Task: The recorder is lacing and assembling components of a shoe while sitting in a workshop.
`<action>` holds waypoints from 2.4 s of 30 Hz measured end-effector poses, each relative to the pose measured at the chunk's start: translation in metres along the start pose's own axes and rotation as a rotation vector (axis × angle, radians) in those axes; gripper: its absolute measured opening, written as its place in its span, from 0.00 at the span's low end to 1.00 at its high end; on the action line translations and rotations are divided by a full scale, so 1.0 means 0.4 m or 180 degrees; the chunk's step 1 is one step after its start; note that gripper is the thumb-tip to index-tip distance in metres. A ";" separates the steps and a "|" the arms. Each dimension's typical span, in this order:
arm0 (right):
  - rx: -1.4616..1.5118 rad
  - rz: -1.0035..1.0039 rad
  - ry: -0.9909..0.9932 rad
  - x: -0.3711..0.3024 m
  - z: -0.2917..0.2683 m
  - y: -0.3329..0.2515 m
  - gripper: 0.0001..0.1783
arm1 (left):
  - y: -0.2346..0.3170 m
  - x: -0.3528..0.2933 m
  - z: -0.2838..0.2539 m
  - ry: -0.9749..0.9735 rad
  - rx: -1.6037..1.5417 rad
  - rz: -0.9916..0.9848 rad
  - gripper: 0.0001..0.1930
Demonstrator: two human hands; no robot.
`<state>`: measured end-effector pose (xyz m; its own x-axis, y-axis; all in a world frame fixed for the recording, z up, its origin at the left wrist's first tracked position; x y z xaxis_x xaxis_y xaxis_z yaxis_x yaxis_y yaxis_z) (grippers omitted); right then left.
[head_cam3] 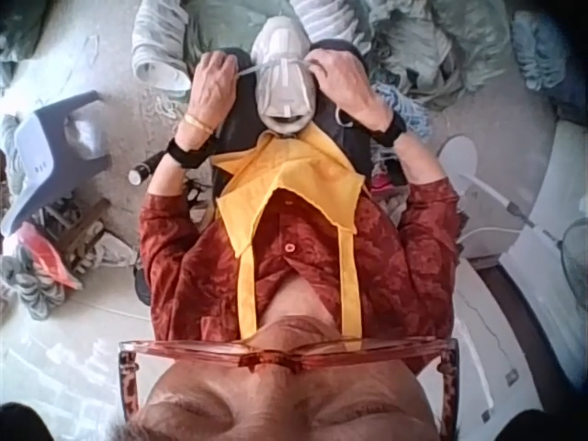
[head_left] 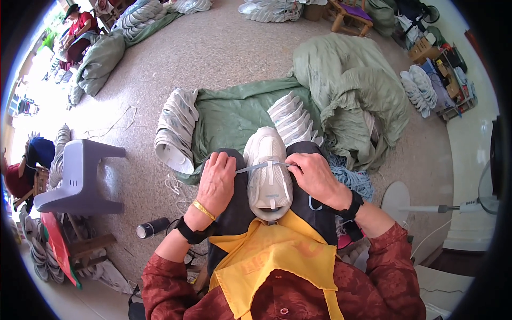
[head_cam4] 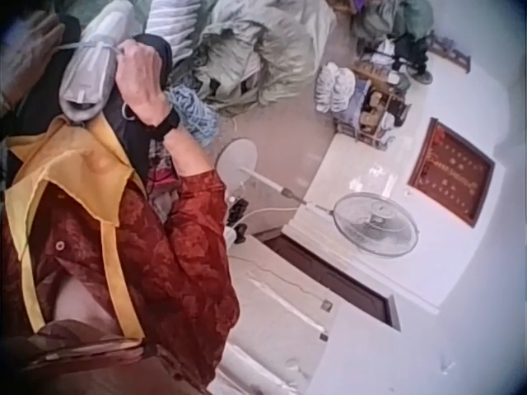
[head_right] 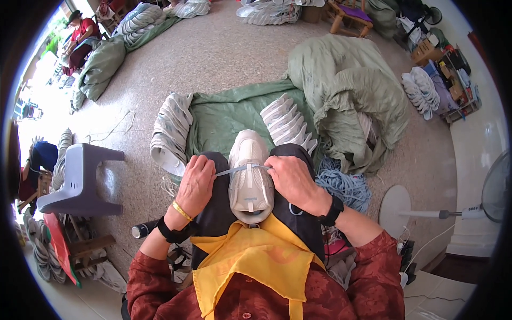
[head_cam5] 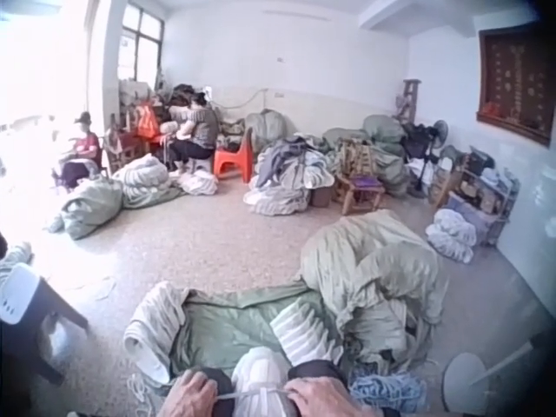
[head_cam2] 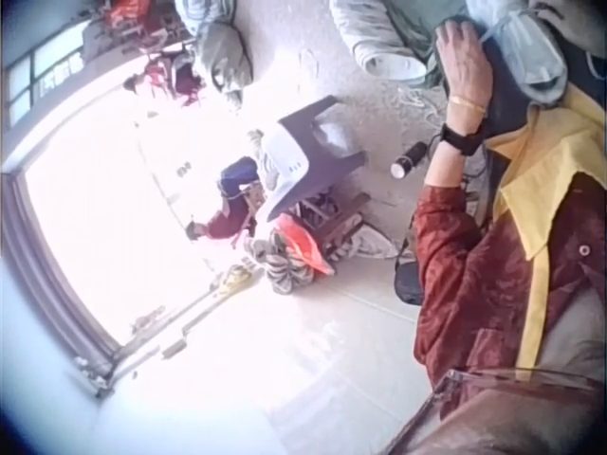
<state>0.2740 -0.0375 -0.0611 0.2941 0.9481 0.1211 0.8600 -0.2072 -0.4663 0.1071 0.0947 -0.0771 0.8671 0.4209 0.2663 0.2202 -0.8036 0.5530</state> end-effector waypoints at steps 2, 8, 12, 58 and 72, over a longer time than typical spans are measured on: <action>0.0058 0.0022 0.0048 -0.003 -0.010 0.002 0.06 | 0.012 0.000 -0.001 -0.0034 0.0108 0.0132 0.05; 0.0494 0.0389 -0.0307 -0.028 -0.054 0.043 0.07 | 0.006 -0.009 -0.026 -0.0141 -0.0283 -0.0217 0.07; -0.0350 0.0353 0.0144 -0.064 -0.127 0.081 0.07 | 0.031 0.001 -0.048 -0.0194 -0.0490 -0.0124 0.08; 0.0282 0.2699 0.1197 -0.735 -0.497 1.054 0.14 | -0.964 -1.029 -1.129 0.3378 0.0136 -0.3468 0.04; -0.0366 0.3188 0.1436 -0.896 -0.700 1.152 0.11 | -0.865 -1.042 -1.171 0.3325 0.0782 -0.3547 0.04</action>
<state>0.6818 -0.5404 -0.0740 0.9843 0.1683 0.0535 0.1742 -0.8756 -0.4506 -0.5398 0.3944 -0.0094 -0.4451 0.8460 0.2936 0.6773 0.1035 0.7284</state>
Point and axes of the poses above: each hand's wrist, its own x-axis towards the middle knuckle, its own z-axis out of the palm, y = z × x, the point moved 8 cm from there along x, towards the middle knuckle, and after that the axes turned 7 degrees about -x, right-handed, at the moved point
